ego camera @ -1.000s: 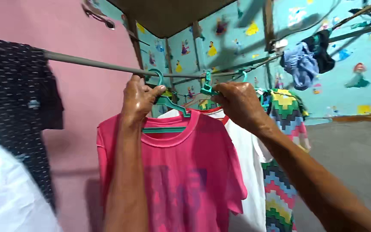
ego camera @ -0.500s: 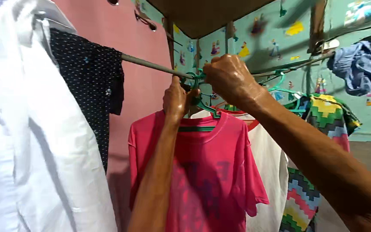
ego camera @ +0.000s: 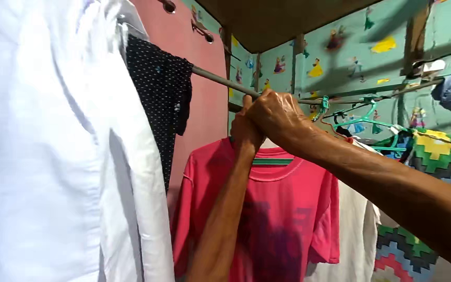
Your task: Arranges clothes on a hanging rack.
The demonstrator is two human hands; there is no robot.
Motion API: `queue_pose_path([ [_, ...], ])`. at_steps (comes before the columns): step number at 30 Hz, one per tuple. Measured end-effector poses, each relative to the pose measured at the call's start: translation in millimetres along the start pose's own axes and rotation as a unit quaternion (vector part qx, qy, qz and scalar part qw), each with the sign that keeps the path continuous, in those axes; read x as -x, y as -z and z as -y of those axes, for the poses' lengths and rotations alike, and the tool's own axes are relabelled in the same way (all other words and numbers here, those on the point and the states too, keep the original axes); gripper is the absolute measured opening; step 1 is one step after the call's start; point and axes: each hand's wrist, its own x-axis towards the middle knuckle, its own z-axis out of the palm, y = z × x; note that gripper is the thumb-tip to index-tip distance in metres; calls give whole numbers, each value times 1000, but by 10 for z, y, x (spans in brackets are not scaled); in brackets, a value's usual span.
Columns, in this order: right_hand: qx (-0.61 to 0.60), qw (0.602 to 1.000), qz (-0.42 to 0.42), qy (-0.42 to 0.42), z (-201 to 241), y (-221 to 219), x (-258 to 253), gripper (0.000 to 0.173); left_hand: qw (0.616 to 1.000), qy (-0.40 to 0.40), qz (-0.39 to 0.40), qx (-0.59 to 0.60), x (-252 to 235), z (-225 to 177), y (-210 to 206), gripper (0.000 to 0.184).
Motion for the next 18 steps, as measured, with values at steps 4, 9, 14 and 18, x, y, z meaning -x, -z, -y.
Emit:
queue_pose_path([
  [4,37,999,14,35,27,46,-34,19,995,-78,54,20,-84,112,127,55],
  [9,95,988,-89,84,-29,-110,35,14,962,-217,76,146,-366,424,-1,54],
  [14,145,965,-184,116,-179,-311,27,12,954,-235,90,166,-449,443,9,54],
  [18,94,973,-168,130,-297,-367,-76,12,950,-226,126,175,-473,452,53,56],
])
